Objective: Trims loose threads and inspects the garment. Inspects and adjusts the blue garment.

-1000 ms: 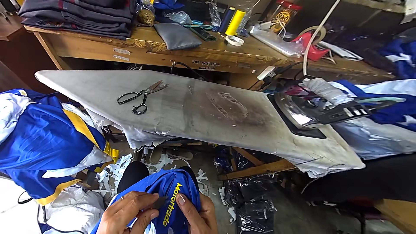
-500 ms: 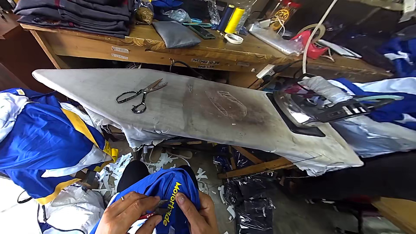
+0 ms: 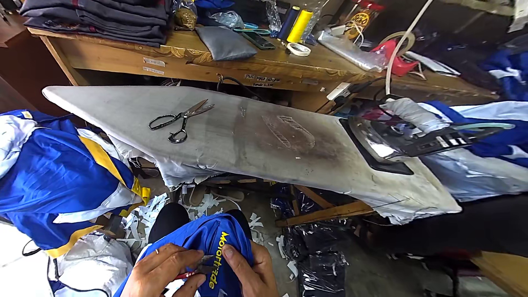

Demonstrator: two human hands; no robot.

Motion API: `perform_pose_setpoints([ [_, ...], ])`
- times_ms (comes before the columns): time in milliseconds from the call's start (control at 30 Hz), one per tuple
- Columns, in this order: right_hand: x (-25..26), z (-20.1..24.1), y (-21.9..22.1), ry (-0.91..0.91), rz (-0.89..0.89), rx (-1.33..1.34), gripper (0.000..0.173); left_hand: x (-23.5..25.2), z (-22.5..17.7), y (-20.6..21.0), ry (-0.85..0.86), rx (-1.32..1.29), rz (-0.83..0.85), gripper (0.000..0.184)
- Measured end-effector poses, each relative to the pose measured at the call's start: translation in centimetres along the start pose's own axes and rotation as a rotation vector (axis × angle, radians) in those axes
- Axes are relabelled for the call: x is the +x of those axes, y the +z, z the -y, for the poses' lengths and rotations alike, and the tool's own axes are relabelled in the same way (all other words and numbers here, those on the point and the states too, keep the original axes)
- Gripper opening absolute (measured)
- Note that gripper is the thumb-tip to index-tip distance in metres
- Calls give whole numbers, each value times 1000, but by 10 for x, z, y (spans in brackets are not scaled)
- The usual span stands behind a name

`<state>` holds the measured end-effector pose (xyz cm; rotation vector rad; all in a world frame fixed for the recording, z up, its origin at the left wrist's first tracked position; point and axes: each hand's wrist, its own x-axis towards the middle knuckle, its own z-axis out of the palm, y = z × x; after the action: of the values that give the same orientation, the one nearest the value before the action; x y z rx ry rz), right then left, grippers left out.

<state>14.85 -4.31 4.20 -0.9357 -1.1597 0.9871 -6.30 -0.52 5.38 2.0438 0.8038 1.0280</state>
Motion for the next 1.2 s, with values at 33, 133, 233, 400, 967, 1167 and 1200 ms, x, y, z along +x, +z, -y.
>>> perform_pose_setpoints([
  [33, 0, 0, 0, -2, 3, -4, 16, 0, 0, 0, 0, -4, 3, 23],
  [133, 1, 0, 0, 2, 20, -14, 16, 1, 3, 0, 12, -21, 10, 22],
  [233, 1, 2, -1, 48, 32, 17, 16, 1, 10, 1, 60, -31, 14, 22],
  [400, 1, 2, -2, 93, 57, 41, 16, 3, 16, 0, 111, -39, 19, 20],
  [967, -2, 3, 1, 49, 49, 16, 13, -1, 3, 7, -107, -274, -14, 14],
  [1167, -2, 0, 0, 95, -22, 103, 16, -4, 0, 9, -36, -106, -75, 23],
  [1200, -2, -1, 1, 92, -26, 103, 16, -4, -1, 10, -19, -73, -82, 22],
])
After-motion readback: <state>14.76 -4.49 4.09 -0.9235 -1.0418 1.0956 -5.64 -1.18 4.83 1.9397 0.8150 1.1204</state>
